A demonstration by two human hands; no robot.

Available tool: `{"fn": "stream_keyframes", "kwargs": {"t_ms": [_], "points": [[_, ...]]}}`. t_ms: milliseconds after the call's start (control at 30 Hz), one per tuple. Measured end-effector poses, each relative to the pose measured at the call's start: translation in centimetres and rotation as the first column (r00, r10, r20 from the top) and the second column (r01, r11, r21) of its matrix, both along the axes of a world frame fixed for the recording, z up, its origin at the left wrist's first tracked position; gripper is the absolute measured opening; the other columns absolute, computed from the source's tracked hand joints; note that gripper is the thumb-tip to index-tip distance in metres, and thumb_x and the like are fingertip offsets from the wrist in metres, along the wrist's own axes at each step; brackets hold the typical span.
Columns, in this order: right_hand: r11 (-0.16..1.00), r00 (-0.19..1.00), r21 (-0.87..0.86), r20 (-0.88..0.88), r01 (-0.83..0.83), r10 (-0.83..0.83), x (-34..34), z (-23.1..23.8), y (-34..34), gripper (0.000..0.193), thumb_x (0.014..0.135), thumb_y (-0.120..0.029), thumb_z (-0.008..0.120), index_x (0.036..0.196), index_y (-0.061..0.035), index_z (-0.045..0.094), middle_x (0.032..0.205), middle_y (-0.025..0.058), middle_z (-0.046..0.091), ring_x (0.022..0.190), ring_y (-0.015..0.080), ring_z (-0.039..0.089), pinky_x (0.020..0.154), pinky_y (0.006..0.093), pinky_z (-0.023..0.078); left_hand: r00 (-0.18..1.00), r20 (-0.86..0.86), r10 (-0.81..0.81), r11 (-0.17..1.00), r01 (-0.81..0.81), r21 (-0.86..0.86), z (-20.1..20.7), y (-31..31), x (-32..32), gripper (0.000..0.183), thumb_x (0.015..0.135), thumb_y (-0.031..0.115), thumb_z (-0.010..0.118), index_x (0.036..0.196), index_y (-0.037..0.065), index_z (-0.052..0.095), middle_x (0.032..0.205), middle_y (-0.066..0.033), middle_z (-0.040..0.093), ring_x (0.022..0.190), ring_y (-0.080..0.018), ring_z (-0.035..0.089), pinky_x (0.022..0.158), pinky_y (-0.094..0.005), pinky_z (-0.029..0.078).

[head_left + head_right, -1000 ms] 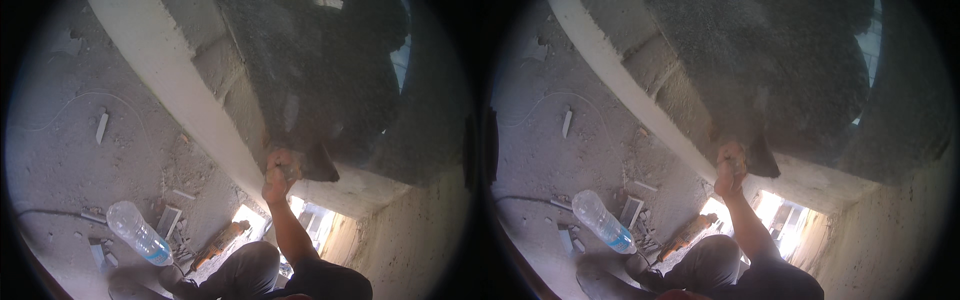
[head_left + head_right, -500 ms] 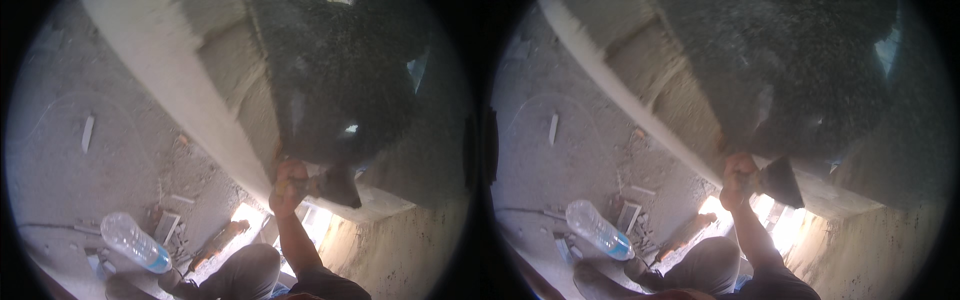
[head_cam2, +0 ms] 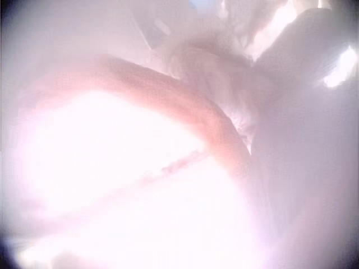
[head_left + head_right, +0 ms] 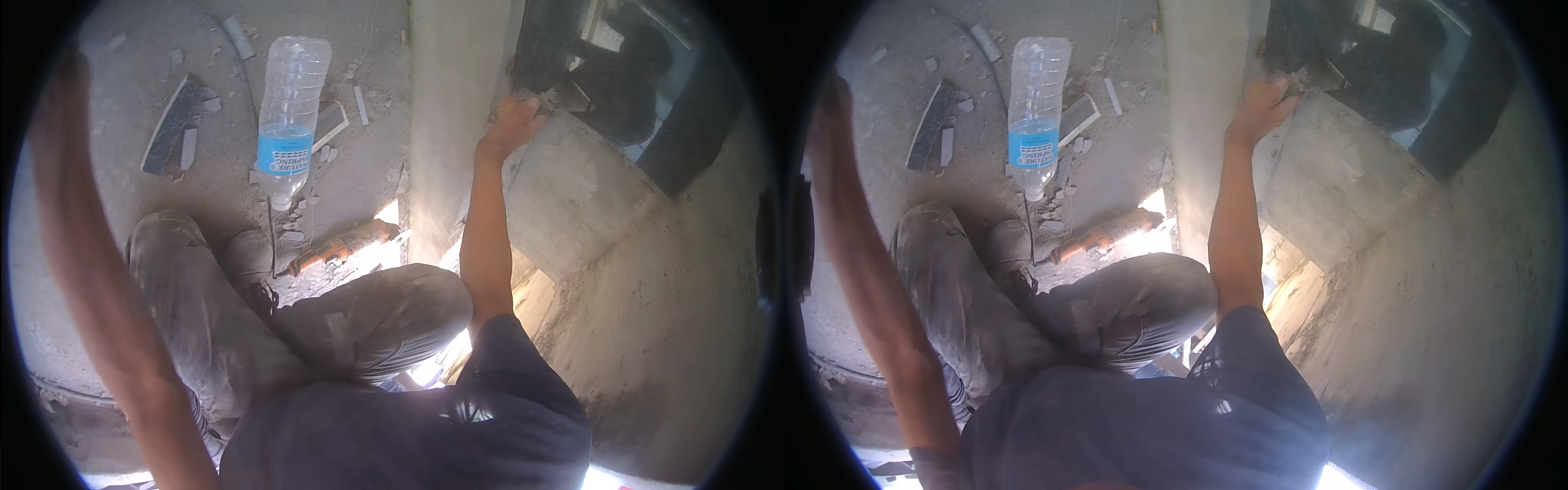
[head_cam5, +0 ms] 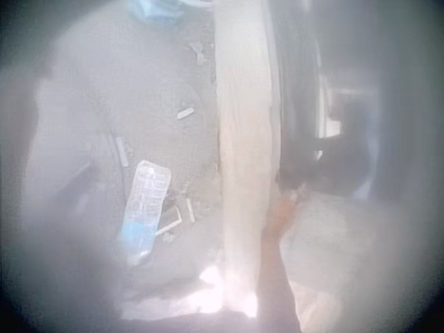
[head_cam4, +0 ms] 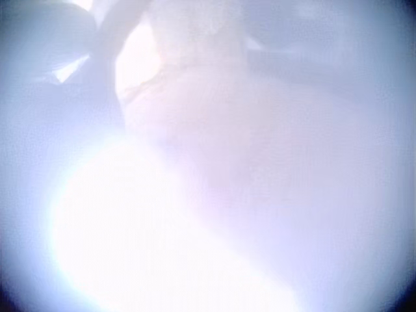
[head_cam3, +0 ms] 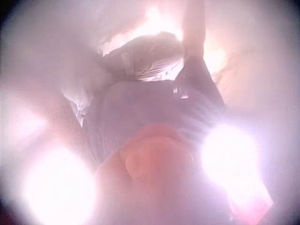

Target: The person scoops cement from a bucket and applies it to a wall using a trowel and a smaller tool. They smooth the cement on the wall and occasionally pause to adjust their position or tools.

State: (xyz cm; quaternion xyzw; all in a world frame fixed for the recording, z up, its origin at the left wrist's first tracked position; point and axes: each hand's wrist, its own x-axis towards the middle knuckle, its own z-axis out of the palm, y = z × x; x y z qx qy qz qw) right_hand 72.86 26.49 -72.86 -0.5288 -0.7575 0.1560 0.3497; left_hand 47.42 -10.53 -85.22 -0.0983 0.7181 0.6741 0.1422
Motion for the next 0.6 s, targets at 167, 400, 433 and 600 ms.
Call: {"fn": "stream_keyframes", "kwargs": {"t_ms": [167, 400, 433, 600], "points": [[0.896, 0.832, -0.355, 0.386, -0.265, 0.399, -2.0, 6.8, -4.1, 0.045, 0.114, -0.032, 0.059, 0.136, 0.0070, 0.063, 0.121, 0.0147, 0.069, 0.114, 0.0263, 0.065, 0.102, 0.0383, 0.051, 0.985, 0.006, -0.171, 0.980, 0.169, 0.107, 2.0, 1.9, 1.8, 0.045, 0.108, 0.036, 0.073, 0.141, 0.006, 0.076, 0.120, -0.0086, 0.080, 0.101, -0.0165, 0.073, 0.088, -0.0307, 0.058], [0.804, 0.600, -0.412, 0.534, -0.430, 0.595, -6.4, 10.8, -10.7, 0.048, 0.110, -0.033, 0.071, 0.143, 0.0009, 0.070, 0.130, 0.0149, 0.078, 0.117, 0.0218, 0.072, 0.106, 0.0363, 0.052, 0.876, 0.033, -0.481, 0.862, 0.466, 0.198, 3.0, 3.7, 6.4, 0.041, 0.102, 0.034, 0.076, 0.135, 0.010, 0.078, 0.119, -0.0189, 0.082, 0.110, -0.0327, 0.080, 0.096, -0.0400, 0.060], [0.796, 0.565, -0.403, 0.561, -0.452, 0.605, -7.3, 11.2, -11.4, 0.046, 0.109, -0.032, 0.072, 0.141, 0.0001, 0.071, 0.129, 0.0147, 0.078, 0.116, 0.0224, 0.072, 0.105, 0.0362, 0.053, 0.880, -0.009, -0.475, 0.865, 0.469, 0.176, 2.3, 4.1, 6.6, 0.040, 0.102, 0.033, 0.076, 0.134, 0.009, 0.078, 0.120, -0.0197, 0.082, 0.112, -0.0336, 0.079, 0.096, -0.0404, 0.060], [0.784, 0.467, -0.319, 0.661, -0.532, 0.587, -9.3, 10.8, -12.6, 0.039, 0.107, -0.030, 0.074, 0.135, -0.0044, 0.076, 0.122, 0.0144, 0.080, 0.114, 0.0267, 0.075, 0.101, 0.0363, 0.054, 0.879, -0.078, -0.470, 0.862, 0.476, 0.173, 2.1, 4.9, 7.3, 0.042, 0.103, 0.031, 0.076, 0.136, 0.006, 0.076, 0.125, -0.0199, 0.080, 0.118, -0.0330, 0.077, 0.100, -0.0401, 0.058]]}}
